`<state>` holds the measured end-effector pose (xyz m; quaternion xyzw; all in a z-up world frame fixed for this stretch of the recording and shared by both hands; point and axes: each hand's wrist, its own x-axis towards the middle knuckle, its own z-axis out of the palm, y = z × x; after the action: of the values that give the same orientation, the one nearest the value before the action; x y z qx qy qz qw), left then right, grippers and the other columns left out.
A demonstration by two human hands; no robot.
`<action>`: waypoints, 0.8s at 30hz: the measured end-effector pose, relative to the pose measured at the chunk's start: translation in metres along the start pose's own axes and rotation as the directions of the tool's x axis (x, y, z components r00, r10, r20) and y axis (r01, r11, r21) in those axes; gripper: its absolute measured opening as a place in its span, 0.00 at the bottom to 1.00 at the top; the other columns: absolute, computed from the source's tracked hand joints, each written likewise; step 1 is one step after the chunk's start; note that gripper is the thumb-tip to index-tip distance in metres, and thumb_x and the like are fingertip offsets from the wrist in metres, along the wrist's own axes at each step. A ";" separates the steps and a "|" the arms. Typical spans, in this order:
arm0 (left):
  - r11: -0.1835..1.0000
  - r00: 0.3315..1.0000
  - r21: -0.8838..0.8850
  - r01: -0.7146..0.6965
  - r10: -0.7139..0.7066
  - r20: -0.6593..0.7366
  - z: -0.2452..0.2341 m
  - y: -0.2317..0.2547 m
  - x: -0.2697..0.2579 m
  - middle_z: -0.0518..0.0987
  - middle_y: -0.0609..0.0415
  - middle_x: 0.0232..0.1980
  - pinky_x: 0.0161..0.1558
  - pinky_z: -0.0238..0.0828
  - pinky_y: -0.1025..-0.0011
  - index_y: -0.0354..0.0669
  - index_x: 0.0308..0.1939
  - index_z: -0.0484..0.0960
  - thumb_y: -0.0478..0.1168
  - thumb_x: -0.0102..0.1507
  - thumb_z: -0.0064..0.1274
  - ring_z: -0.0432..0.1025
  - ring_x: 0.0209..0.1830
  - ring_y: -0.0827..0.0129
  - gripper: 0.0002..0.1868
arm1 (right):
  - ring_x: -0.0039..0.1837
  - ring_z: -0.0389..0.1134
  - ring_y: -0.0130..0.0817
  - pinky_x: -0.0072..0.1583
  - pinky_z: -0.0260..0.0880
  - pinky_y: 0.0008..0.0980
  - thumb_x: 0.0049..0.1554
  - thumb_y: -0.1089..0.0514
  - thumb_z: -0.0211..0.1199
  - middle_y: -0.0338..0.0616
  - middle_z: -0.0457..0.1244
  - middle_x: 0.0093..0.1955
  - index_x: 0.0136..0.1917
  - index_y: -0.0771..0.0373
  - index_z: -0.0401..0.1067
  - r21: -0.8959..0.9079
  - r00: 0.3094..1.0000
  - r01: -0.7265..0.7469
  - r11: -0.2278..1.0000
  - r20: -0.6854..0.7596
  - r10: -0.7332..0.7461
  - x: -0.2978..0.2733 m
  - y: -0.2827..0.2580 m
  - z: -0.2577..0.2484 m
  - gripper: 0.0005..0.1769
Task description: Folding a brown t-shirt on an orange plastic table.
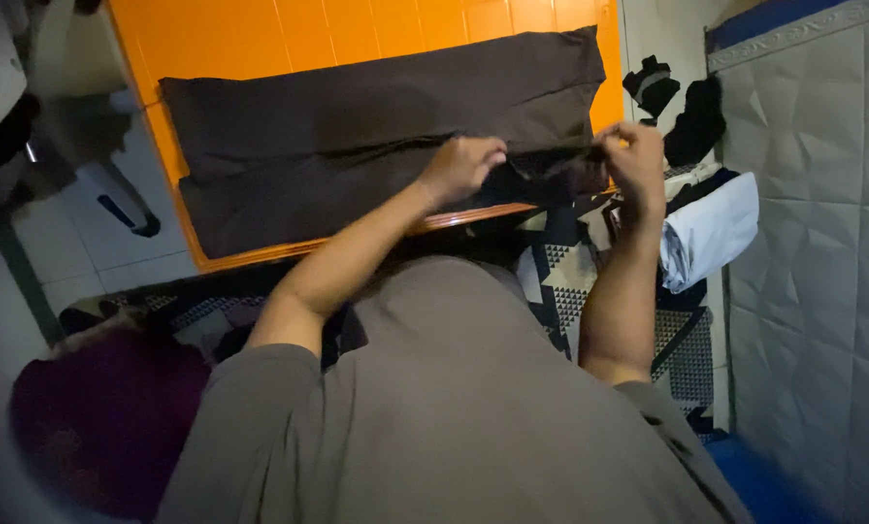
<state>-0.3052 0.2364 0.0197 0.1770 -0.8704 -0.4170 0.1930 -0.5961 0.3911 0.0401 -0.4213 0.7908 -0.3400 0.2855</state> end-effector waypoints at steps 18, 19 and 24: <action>0.921 0.841 -0.098 0.378 -0.386 -0.379 0.024 -0.129 0.086 0.83 0.44 0.42 0.43 0.75 0.58 0.45 0.59 0.67 0.47 0.49 0.77 0.79 0.42 0.53 0.42 | 0.43 0.72 0.47 0.46 0.70 0.41 0.56 0.44 0.76 0.52 0.70 0.40 0.42 0.64 0.79 -0.375 0.953 0.104 0.921 -0.227 -0.200 0.121 0.017 0.065 0.20; 0.929 0.833 -0.069 0.364 -0.357 -0.421 0.031 -0.130 0.085 0.83 0.43 0.44 0.43 0.75 0.58 0.45 0.57 0.68 0.45 0.49 0.78 0.79 0.44 0.50 0.40 | 0.42 0.71 0.54 0.44 0.69 0.45 0.54 0.46 0.78 0.55 0.69 0.38 0.39 0.66 0.78 -0.504 0.878 0.266 0.822 -0.225 -0.423 0.114 0.015 0.070 0.20; 0.839 0.767 -0.201 0.505 -0.544 -0.341 -0.003 -0.077 0.083 0.83 0.43 0.40 0.45 0.76 0.57 0.44 0.55 0.72 0.39 0.57 0.68 0.81 0.43 0.51 0.27 | 0.42 0.71 0.53 0.46 0.70 0.45 0.55 0.55 0.73 0.55 0.68 0.37 0.39 0.67 0.73 -0.349 0.897 0.160 0.923 -0.339 -0.283 0.112 0.033 0.076 0.14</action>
<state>-0.3637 0.1505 -0.0239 0.4816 -0.7094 -0.4530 0.2440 -0.6099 0.2855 -0.0499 -0.4749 0.8208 -0.3170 0.0143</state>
